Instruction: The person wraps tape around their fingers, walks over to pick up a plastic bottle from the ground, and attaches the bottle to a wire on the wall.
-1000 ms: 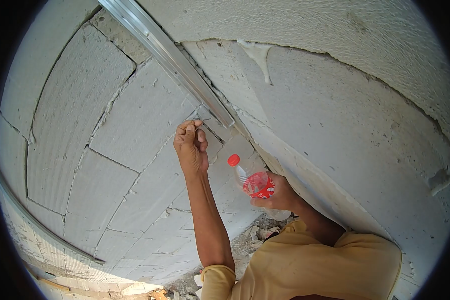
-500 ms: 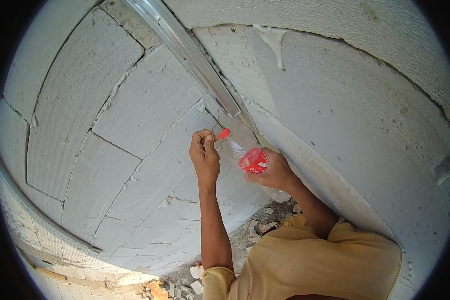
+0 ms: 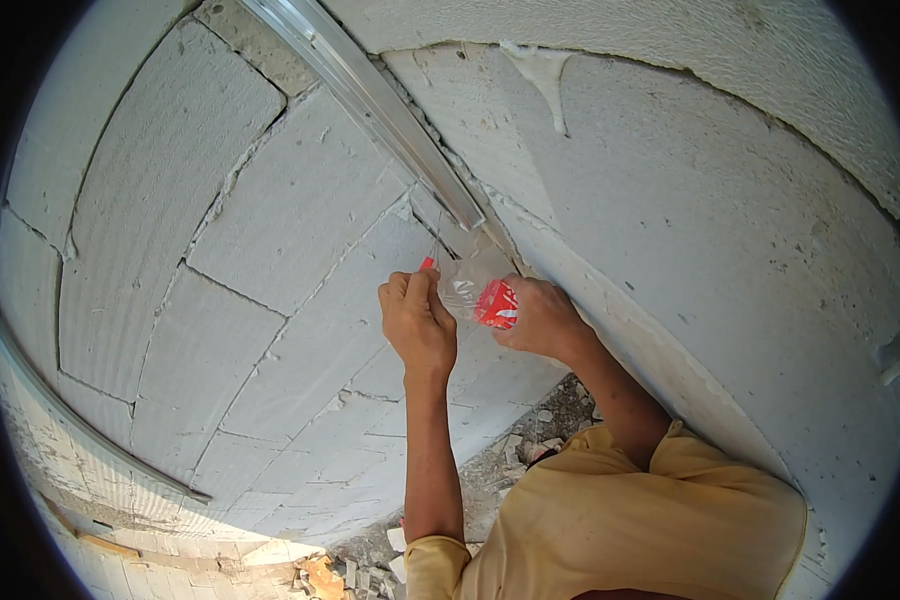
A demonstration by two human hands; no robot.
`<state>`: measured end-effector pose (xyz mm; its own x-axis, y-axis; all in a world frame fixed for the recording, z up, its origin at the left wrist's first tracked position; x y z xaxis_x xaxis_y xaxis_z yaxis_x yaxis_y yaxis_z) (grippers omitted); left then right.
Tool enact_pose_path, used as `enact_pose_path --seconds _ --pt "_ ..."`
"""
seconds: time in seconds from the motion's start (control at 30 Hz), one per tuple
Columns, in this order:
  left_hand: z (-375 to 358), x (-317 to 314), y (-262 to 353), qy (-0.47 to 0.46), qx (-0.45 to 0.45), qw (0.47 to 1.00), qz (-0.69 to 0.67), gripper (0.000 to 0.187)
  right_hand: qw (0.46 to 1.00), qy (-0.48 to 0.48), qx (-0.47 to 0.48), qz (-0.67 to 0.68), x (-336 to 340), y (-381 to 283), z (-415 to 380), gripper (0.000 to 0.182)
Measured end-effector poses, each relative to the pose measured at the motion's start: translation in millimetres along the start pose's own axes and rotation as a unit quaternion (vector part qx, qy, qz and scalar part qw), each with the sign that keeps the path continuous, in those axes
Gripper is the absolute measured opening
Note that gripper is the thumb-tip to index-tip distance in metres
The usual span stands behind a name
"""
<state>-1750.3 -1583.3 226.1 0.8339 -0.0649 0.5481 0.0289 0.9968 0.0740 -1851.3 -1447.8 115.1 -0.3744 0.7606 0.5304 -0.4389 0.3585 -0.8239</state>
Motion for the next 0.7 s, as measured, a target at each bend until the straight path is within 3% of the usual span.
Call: enact_pose_path --seconds 0.07,0.17,0.23,0.37,0.43,0.63,0.7 --pt "0.3 -4.7 -3.0 -0.012 -0.006 1.0 0.018 0.014 1.0 0.01 0.0 0.004 -1.2 -1.6 5.7 0.057" --pt "-5.3 -5.3 -28.7 0.067 0.047 0.992 -0.091 0.008 0.999 0.033 -0.003 0.015 -5.9 -2.1 4.2 0.058" --pt "-23.4 -21.5 -54.8 0.039 0.242 0.933 -0.265 0.008 0.999 0.048 -0.003 0.024 -13.5 -0.5 3.0 0.059" --pt "-36.1 -31.1 -60.5 0.069 0.339 0.876 -0.337 0.012 0.995 0.089 0.014 0.048 -25.0 9.1 1.1 0.06" --pt "-46.8 -44.1 -73.0 0.07 0.443 0.795 -0.408 0.013 0.994 0.098 0.012 0.052 -27.3 13.5 2.6 0.06" --pt "-27.9 -37.8 -75.9 -0.091 0.438 0.841 -0.302 0.02 0.989 0.134 0.04 0.054 -26.6 16.7 3.4 0.063" --pt "-25.8 -37.6 -81.6 -0.105 0.443 0.837 -0.303 0.021 0.99 0.122 0.032 0.066 -30.4 17.5 2.7 0.064"
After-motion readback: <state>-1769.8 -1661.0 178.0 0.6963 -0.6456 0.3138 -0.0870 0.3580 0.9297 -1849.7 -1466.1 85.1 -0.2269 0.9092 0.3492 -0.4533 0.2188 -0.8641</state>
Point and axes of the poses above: each hand's wrist, its own z-axis towards the middle knuckle, its own x-axis out of the back of the hand, y = z × x, the point moved 7 cm from there along z, towards the middle knuckle, and after that the axes turned 4 degrees about -x, right-handed, at the moved point
